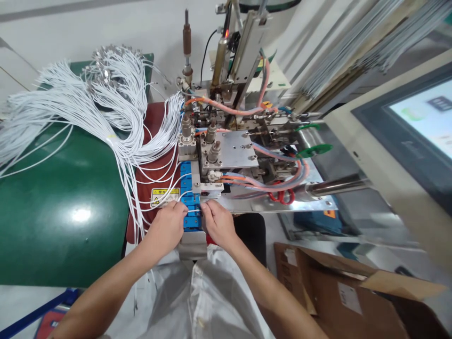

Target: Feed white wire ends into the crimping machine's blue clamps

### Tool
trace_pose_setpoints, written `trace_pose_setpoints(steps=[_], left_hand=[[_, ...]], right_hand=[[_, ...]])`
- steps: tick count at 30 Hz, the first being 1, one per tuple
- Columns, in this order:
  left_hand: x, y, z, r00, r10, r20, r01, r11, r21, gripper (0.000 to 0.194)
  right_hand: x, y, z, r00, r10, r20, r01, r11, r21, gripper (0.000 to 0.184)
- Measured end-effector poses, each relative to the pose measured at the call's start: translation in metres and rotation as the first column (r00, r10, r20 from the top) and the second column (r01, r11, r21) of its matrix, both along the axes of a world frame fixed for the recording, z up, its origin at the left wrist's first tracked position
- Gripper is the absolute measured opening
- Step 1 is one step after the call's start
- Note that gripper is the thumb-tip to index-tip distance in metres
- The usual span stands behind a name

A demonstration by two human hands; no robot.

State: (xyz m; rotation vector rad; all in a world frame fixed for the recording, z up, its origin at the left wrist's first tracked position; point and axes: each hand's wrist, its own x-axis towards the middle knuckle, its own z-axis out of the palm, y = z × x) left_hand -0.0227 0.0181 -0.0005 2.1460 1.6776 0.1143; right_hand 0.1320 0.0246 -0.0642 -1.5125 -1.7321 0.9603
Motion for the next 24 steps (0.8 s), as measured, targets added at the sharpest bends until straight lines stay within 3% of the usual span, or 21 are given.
trace_pose_setpoints(steps=[7,10,12,15,17,19,21,24], left_hand=[[0.003,-0.007,0.005,0.978,-0.045,-0.205,0.070,0.991,0.115,0.023],[-0.002,-0.009,0.001,0.980,-0.081,-0.184,0.110,0.982,0.154,0.024],[-0.007,-0.011,-0.004,0.984,-0.103,-0.147,0.125,0.981,0.150,0.025],[-0.015,-0.013,-0.009,0.983,-0.140,-0.117,0.162,0.965,0.206,0.029],[-0.021,-0.016,-0.004,0.977,-0.187,-0.100,0.207,0.945,0.254,0.029],[-0.028,-0.021,0.008,0.962,-0.260,-0.083,0.271,0.941,0.201,0.024],[-0.037,-0.028,0.023,0.938,-0.337,-0.082,0.341,0.939,0.047,0.022],[-0.052,-0.041,0.041,0.892,-0.436,-0.120,0.411,0.893,-0.184,0.014]], right_hand=[[-0.010,-0.003,-0.009,0.996,-0.069,-0.050,0.068,0.997,-0.031,0.036],[-0.004,-0.001,-0.008,0.992,-0.077,-0.103,0.069,0.994,-0.083,0.037],[0.002,0.000,-0.007,0.974,-0.149,-0.170,0.130,0.984,-0.120,0.037],[0.010,-0.001,-0.005,0.915,-0.269,-0.301,0.227,0.959,-0.168,0.038],[0.015,-0.002,-0.002,0.874,-0.307,-0.377,0.251,0.949,-0.190,0.040],[0.020,-0.004,0.002,0.848,-0.309,-0.430,0.242,0.948,-0.205,0.041],[0.023,-0.005,0.006,0.836,-0.294,-0.463,0.214,0.952,-0.218,0.042],[0.027,-0.005,0.012,0.819,-0.283,-0.498,0.184,0.953,-0.239,0.043]])
